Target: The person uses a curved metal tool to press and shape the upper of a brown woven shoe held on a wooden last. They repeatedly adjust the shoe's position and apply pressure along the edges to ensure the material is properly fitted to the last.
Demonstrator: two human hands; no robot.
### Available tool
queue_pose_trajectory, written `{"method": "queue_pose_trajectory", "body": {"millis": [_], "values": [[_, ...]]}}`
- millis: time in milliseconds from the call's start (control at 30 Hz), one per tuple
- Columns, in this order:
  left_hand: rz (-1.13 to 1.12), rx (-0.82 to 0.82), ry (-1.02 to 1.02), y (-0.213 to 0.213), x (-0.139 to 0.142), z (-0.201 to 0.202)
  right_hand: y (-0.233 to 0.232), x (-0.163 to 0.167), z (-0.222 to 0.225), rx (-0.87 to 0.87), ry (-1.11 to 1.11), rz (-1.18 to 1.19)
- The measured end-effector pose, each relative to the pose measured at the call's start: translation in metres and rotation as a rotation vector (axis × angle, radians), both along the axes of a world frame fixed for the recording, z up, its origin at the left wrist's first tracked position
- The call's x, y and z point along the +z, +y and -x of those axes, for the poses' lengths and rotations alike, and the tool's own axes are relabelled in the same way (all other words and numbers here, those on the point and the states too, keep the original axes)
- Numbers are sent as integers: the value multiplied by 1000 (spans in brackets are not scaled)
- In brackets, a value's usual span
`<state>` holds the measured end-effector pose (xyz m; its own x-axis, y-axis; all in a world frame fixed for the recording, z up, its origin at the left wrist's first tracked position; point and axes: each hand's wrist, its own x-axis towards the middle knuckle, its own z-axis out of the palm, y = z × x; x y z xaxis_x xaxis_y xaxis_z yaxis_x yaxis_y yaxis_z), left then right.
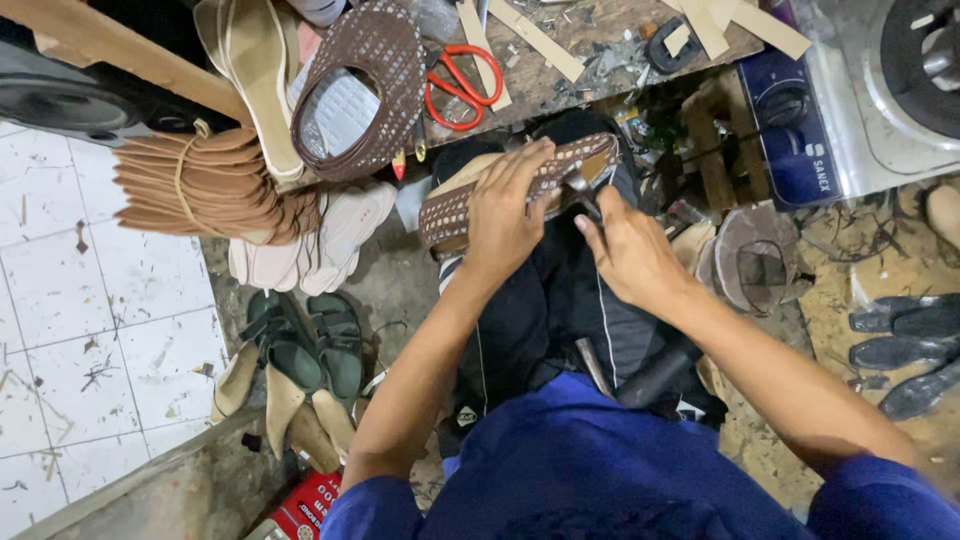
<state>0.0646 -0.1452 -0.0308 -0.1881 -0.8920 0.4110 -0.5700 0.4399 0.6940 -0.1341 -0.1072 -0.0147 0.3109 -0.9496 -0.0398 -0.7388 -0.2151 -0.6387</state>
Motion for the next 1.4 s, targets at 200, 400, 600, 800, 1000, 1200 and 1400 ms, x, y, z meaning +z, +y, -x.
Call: {"method": "queue_pose_trajectory", "body": {"millis": [200,400,600,800,1000,1200,1400], "values": [[-354,-68,-52,-35,5,-3,-8,-1,3,-10,-9,36],[-113,-101,-186,-28,-5,7,1,14,22,61,7,-18],[-138,-359,-99,-49,10,-7,-14,21,12,-144,-203,-90],[-499,-515,-47,-84,3,-7,2,53,7,-136,-731,-20],[-476,-528,-23,-94,3,-7,-8,25,-5,-119,-443,278],[-574,-474,-149,-98,-1,-6,-5,13,6,-120,-639,287],[-434,-427,-134,-83,27,-4,-8,19,2,-130,-305,8]]}}
